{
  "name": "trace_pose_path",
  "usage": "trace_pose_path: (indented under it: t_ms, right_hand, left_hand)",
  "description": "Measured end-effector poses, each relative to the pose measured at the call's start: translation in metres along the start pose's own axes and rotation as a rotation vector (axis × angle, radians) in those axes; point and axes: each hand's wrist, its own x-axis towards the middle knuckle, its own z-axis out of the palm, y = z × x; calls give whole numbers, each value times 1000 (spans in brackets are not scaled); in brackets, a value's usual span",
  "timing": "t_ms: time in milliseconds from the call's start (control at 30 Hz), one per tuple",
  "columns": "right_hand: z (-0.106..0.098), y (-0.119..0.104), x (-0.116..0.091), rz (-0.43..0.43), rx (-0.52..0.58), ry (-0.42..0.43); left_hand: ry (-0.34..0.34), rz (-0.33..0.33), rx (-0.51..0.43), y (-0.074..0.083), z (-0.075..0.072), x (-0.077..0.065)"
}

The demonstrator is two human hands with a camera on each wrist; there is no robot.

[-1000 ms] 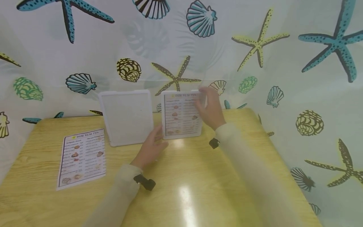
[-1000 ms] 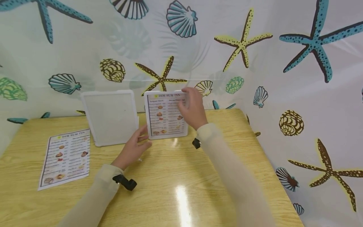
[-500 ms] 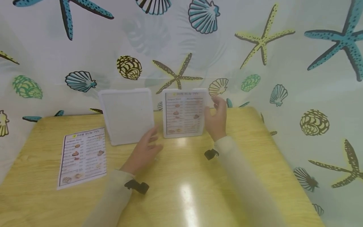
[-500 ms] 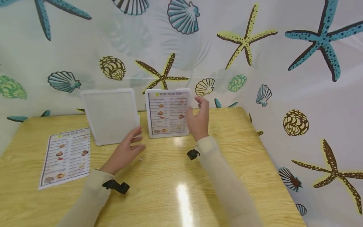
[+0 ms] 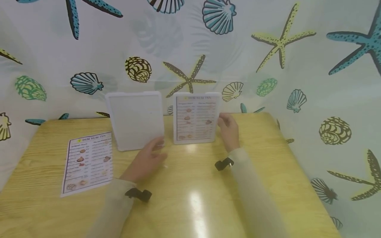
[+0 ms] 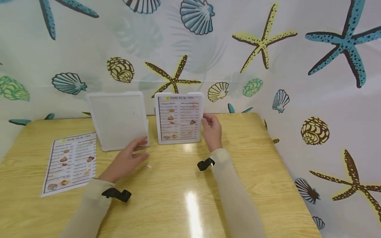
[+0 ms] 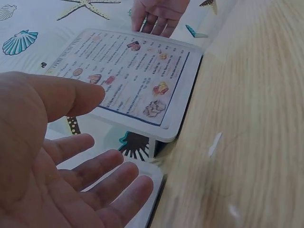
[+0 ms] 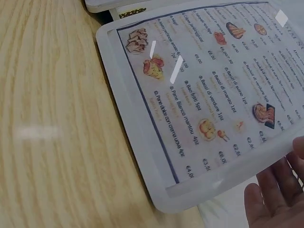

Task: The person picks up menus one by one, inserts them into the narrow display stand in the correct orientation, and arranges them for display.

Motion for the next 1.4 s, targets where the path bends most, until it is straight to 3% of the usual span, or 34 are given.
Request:
trace_pose_path:
  t_ms: [167, 367, 500, 600, 967, 1167, 1400]
  right_hand:
    - [0, 7, -3, 24, 14, 2]
    - [-2, 13, -6, 9, 23, 62]
    - [-4, 11, -13, -63, 32, 136]
    - [-4, 6, -18, -148, 34, 142]
    - [7, -11, -32, -386, -94, 18]
    - [9, -15, -36, -377, -123, 10]
    - [16, -10, -39, -340, -119, -78]
  left_hand:
    - [4, 12, 26, 3, -15, -3]
    - [-43, 43, 43, 2, -25, -5]
    - [-66, 52, 60, 4, -28, -8]
    - [-49, 51, 80, 9, -32, -11]
    - [72, 124, 106, 15, -51, -20]
    - [79, 126, 104, 15, -55, -22]
    - [59, 91, 125, 15, -55, -23]
